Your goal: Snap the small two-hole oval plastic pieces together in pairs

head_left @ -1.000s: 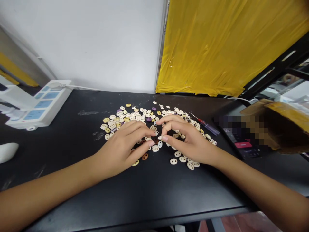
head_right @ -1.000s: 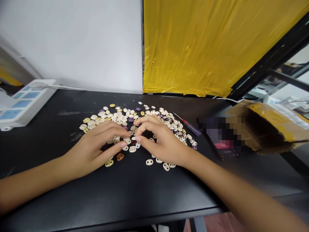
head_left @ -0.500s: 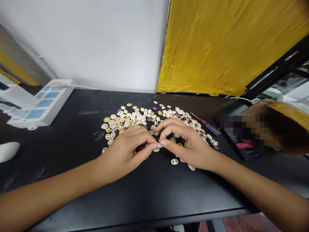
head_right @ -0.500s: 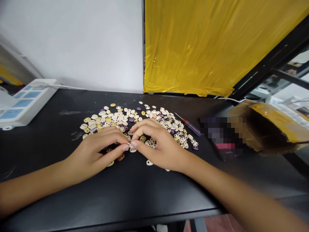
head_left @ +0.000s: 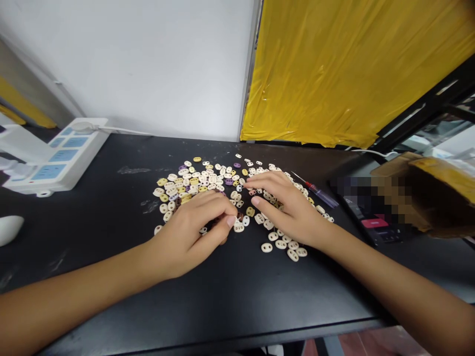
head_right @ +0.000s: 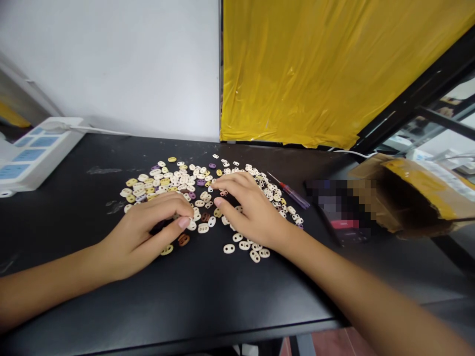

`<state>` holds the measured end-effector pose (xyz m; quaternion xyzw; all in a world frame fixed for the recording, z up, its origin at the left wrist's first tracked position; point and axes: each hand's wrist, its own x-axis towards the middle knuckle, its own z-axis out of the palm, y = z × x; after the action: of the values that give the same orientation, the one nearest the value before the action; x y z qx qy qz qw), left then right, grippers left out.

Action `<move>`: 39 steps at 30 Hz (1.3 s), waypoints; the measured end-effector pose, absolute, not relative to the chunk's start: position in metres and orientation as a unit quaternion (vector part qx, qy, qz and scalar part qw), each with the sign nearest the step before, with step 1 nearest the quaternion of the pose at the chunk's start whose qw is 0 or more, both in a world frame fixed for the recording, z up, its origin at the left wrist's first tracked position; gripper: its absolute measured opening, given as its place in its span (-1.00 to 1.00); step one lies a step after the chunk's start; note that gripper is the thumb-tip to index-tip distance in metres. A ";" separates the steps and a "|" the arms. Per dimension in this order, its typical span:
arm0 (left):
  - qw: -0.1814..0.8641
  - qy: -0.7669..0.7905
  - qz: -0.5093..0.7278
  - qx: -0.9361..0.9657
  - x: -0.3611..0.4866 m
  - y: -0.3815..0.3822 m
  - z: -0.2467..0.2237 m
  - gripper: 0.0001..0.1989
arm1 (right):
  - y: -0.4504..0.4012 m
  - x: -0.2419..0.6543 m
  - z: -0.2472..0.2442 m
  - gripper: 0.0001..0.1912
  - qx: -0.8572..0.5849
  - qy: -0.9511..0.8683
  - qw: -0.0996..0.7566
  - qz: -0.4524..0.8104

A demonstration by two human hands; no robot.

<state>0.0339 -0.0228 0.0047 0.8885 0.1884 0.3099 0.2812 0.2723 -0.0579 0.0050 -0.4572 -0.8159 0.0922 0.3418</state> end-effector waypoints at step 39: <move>0.237 0.173 0.386 0.875 0.028 -0.019 -0.002 -0.94 | -0.070 0.262 0.016 -0.89 -0.418 -0.844 0.302 0.149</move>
<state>0.0277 -0.0186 -0.0024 0.8746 0.1731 0.3861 0.2366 0.2620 -0.0699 0.0158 -0.4184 -0.8436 0.1489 0.3019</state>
